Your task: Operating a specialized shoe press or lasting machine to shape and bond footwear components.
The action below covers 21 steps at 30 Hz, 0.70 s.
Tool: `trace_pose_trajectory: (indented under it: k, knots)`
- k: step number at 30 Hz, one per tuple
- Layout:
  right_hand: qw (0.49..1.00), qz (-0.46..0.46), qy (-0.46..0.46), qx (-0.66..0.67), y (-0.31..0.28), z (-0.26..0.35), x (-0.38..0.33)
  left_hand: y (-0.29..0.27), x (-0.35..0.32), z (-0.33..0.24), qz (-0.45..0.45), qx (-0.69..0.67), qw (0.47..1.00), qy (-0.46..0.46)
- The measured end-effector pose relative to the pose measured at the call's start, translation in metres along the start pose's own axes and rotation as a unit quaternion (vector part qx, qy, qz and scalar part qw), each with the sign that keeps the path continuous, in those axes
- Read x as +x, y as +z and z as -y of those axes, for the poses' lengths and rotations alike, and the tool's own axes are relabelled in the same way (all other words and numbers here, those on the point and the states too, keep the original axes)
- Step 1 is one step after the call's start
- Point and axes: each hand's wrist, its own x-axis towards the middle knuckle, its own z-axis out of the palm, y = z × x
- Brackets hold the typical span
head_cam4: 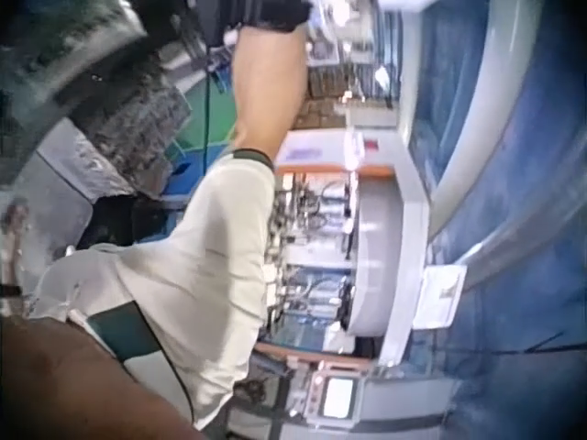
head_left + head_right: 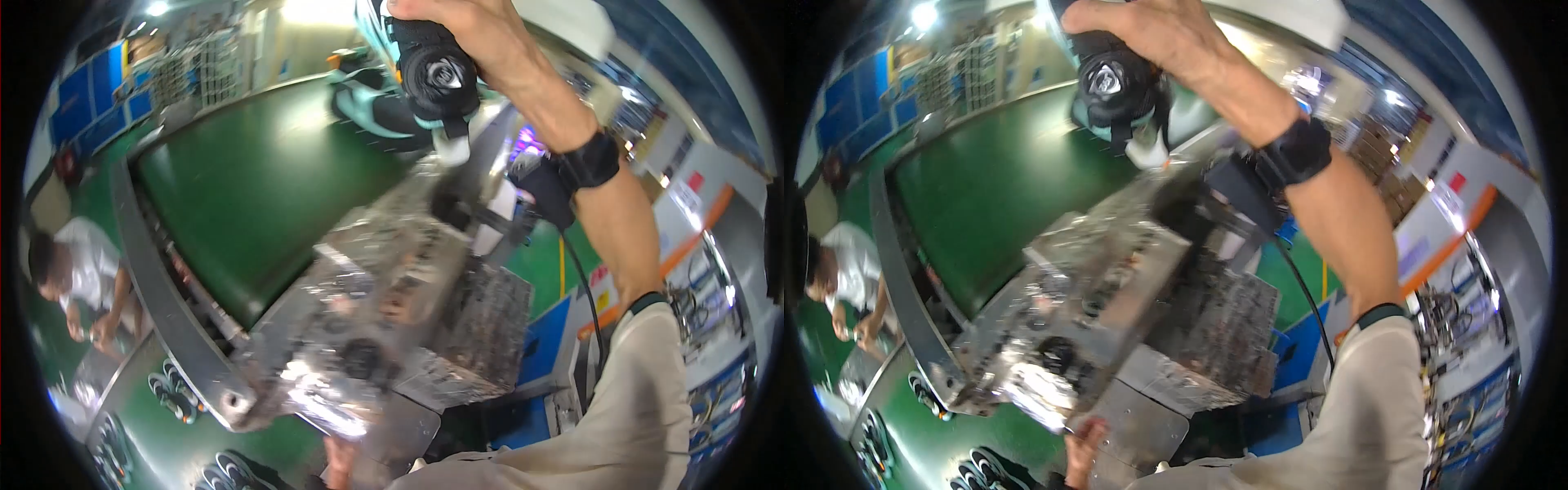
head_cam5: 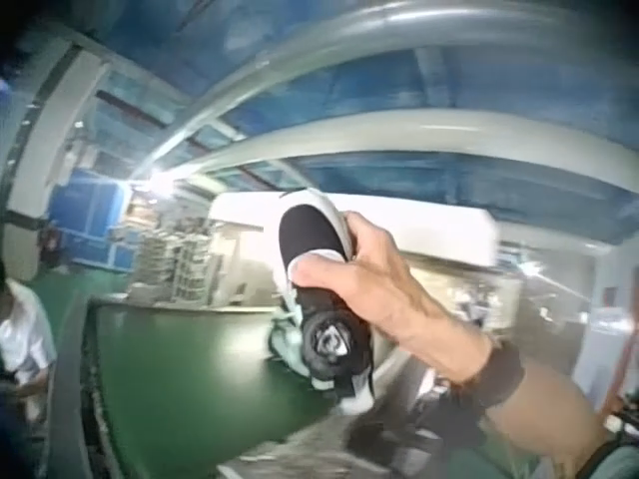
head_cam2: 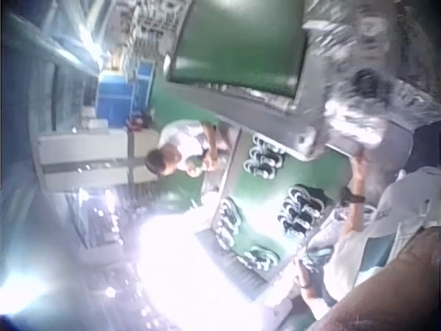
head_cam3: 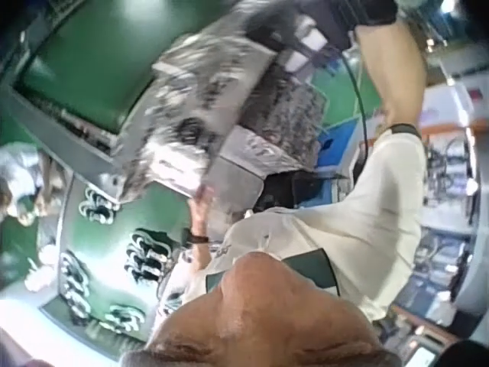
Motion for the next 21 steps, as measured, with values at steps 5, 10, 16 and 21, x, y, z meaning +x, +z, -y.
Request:
trace_pose_trajectory:
  k: [5,10,16,21]
  knots:
    - [0.984,-0.068,0.042,0.158,-0.118,-0.01,-0.146,0.255,-0.063,-0.118,0.362,0.019,0.931,-0.042]
    - [0.896,-0.185,0.195,0.353,-0.174,0.031,-0.331,0.397,-0.089,-0.124,0.445,-0.12,0.888,-0.005]
    - [0.887,-0.342,0.279,0.139,-0.275,0.081,-0.555,0.491,-0.235,0.005,0.578,-0.134,0.78,-0.197]
    - [0.815,-0.46,0.343,0.085,-0.333,0.156,-0.751,0.537,-0.344,0.086,0.565,-0.068,0.75,-0.338]
